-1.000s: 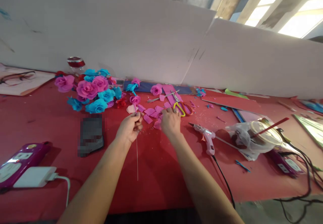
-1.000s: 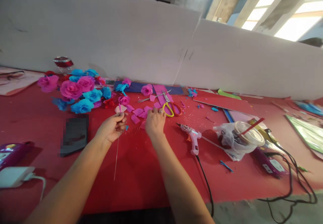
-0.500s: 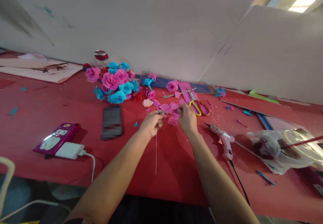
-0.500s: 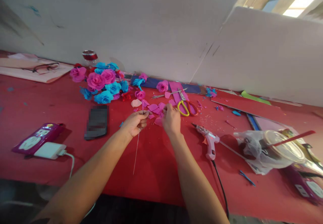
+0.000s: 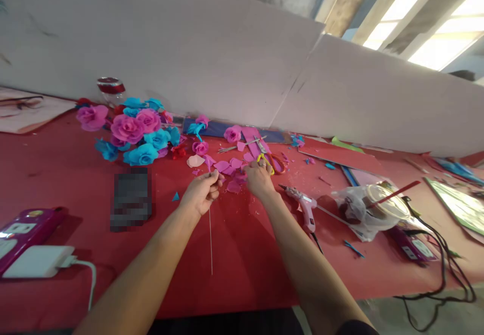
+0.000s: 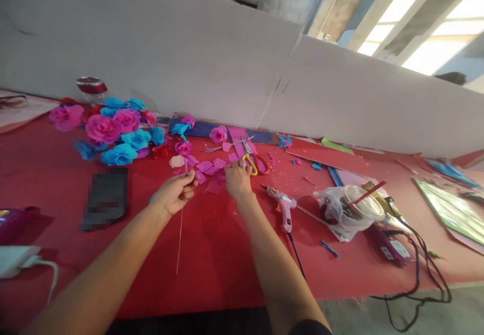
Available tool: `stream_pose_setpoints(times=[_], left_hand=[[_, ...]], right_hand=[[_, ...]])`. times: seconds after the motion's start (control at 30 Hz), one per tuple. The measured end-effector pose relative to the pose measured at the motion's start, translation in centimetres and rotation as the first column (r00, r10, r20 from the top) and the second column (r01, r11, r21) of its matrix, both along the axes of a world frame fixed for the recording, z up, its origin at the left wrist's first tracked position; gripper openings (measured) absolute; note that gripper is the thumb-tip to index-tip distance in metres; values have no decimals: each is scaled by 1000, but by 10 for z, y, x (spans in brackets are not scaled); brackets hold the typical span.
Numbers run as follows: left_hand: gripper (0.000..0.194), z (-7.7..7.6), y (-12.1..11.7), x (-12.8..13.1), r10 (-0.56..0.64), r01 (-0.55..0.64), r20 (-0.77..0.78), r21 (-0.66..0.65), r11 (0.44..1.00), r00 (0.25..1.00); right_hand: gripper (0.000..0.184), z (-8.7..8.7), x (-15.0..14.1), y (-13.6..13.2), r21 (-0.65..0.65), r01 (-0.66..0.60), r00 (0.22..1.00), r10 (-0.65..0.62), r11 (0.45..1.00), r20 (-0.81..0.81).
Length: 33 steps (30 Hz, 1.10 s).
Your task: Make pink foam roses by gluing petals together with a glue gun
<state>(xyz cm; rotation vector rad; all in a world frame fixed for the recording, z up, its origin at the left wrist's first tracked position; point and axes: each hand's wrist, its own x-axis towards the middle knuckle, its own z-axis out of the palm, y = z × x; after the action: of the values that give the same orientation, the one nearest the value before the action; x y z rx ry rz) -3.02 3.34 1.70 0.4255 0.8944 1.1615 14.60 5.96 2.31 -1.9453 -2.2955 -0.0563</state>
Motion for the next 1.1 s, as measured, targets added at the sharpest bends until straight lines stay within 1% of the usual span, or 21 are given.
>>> stream_pose_setpoints(times=[0.07, 0.13, 0.17, 0.2, 0.27, 0.3, 0.37, 0.43, 0.5, 0.57, 0.67, 0.73, 0.77, 0.8, 0.87, 0.93, 1.0, 1.1], left_hand=[[12, 1, 0, 0, 8, -8, -37, -10, 1000, 999], [11, 2, -1, 2, 22, -24, -98, -20, 1000, 995], [14, 2, -1, 3, 25, -28, -129, -19, 999, 991], [18, 2, -2, 5, 21, -24, -160, -16, 1000, 987], [27, 2, -4, 8, 7, -6, -198, 7, 1000, 980], [31, 1, -4, 9, 2, 2, -205, 24, 1000, 979], [28, -1, -6, 11, 7, 5, -212, 55, 998, 977], [21, -2, -6, 12, 23, -7, -222, 75, 997, 975], [19, -2, -5, 10, 35, -19, -232, 71, 997, 972], [19, -1, -3, 8, 47, -37, -231, 50, 998, 972], [18, 0, -1, 6, 75, -73, -210, 19, 997, 975], [18, 0, -1, 5, 82, -82, -191, 9, 997, 978], [18, 0, -1, 5, 81, -81, -187, 9, 997, 979], [17, -1, -1, 5, 77, -76, -189, 14, 997, 979], [18, -1, -2, 5, 66, -61, -211, 30, 998, 975], [20, -1, -2, 6, 50, -41, -234, 45, 998, 971], [22, -1, -3, 6, 42, -31, -254, 47, 998, 966], [24, -1, -4, 6, 50, -40, -288, 41, 998, 956]], right_hand=[[22, -3, -2, -2, 15, 29, 999, -29, 999, -37], [17, -2, -2, -7, 54, 65, 984, -55, 996, -168], [16, -1, -1, -10, 67, 62, 965, -43, 996, -257], [14, 1, -2, -14, 76, 46, 937, -17, 996, -350], [10, 3, -4, -21, 85, -24, 864, 63, 996, -499], [8, 3, -6, -24, 92, -61, 832, 101, 994, -546], [7, 2, -10, -30, 93, -117, 780, 149, 989, -608], [8, -2, -14, -33, 48, -161, 725, 151, 986, -672], [9, -7, -15, -34, -5, -185, 647, 117, 983, -754], [9, -11, -12, -31, -28, -164, 565, 71, 986, -822], [9, -14, -6, -27, -34, -55, 453, -6, 998, -891], [11, -13, -6, -26, -58, -3, 355, -53, 998, -933], [14, -12, -8, -28, -84, -13, 295, -77, 996, -953], [17, -10, -10, -30, -120, -50, 232, -105, 992, -967], [21, -6, -17, -35, -180, -154, 112, -164, 971, -980], [23, -5, -24, -39, -201, -222, 30, -199, 954, -980], [20, -7, -26, -40, -197, -210, -8, -203, 958, -979], [17, -14, -23, -35, -199, -141, 6, -201, 970, -980]])
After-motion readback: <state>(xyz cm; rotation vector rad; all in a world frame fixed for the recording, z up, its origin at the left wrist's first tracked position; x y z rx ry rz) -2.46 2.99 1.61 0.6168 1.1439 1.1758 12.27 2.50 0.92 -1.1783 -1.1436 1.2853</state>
